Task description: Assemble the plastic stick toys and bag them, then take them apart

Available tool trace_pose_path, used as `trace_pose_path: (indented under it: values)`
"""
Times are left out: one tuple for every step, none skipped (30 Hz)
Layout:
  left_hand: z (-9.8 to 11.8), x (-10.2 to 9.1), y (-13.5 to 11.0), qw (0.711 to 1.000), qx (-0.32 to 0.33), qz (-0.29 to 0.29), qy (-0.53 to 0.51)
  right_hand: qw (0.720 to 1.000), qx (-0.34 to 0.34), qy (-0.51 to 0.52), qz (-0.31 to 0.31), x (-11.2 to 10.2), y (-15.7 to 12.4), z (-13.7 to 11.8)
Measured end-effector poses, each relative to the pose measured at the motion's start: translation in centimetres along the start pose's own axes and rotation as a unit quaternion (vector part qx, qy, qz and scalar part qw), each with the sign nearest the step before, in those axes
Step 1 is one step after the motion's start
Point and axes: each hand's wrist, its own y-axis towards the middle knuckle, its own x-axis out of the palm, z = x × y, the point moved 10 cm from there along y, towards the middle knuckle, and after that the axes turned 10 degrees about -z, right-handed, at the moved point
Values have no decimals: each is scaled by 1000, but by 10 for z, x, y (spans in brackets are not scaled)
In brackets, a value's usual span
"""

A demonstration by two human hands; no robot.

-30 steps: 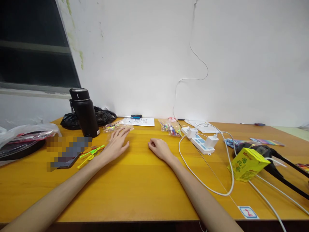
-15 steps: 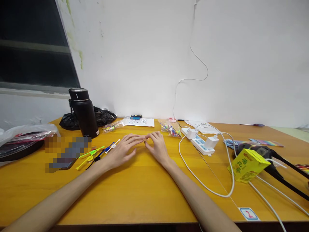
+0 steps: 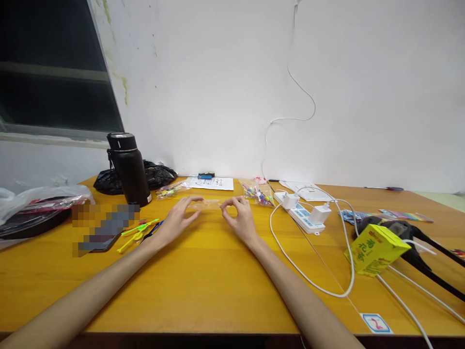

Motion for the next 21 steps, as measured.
trace_pose_path:
  values:
    - [-2, 0, 0, 1000, -3, -1, 2, 1000, -6, 4, -2, 1, 0, -1]
    - [-3, -1, 0, 1000, -6, -2, 2, 1000, -11, 7, -6, 2, 0, -2]
    - [-4, -1, 0, 1000, -9, -3, 1, 1000, -15, 9, -12, 3, 0, -3]
    - [-5, -2, 1, 1000, -11, -3, -1, 1000, -17, 10, -17, 5, 0, -4]
    - [-5, -2, 1, 1000, -13, -1, -3, 1000, -19, 8, -23, 6, 0, -5]
    - [-6, -3, 1, 1000, -14, 3, -5, 999, -21, 6, -27, 7, 0, -5]
    - [-7, -4, 1, 1000, -15, 6, -6, 999, -23, 3, -29, 7, 0, -6]
    - [-7, -4, 1, 1000, -15, 10, -6, 999, -25, 0, -27, 7, 0, -7]
    - [-8, -5, 1, 1000, -16, 13, -6, 999, -28, -2, -25, 7, 0, -8]
    - [-9, -5, 1, 1000, -17, 16, -5, 999, -30, -4, -22, 6, 0, -9]
    - [-10, -6, 1, 1000, -19, 18, -5, 999, -30, -4, -19, 5, 0, -9]
    - [-11, -6, 1, 1000, -21, 19, -5, 999, -28, -5, -16, 4, 0, -9]
    - [-12, -7, 1, 1000, -22, 21, -6, 1000, -25, -6, -11, 2, 0, -9]
    - [-14, -7, 1, 999, -24, 21, -7, 1000, -21, -8, -6, 1, 0, -8]
    - [-15, -7, 1, 999, -25, 21, -8, 1000, -17, -11, -1, -1, 0, -8]
    - [-16, -7, 1, 999, -27, 21, -10, 1000, -15, -13, 3, -2, 0, -8]
    - [-17, -7, 1, 999, -28, 20, -11, 1000, -15, -15, 5, -3, 0, -8]
    - [-18, -7, 1, 999, -29, 19, -12, 1000, -15, -15, 5, -3, 0, -8]
    - [-19, -7, 1, 999, -30, 18, -13, 1000, -15, -15, 2, -3, 0, -8]
    - [-19, -7, 1, 999, -30, 18, -14, 1000, -14, -15, -2, -2, 0, -7]
    - [-19, -7, 1, 999, -29, 19, -14, 1000, -11, -14, -6, -1, 0, -6]
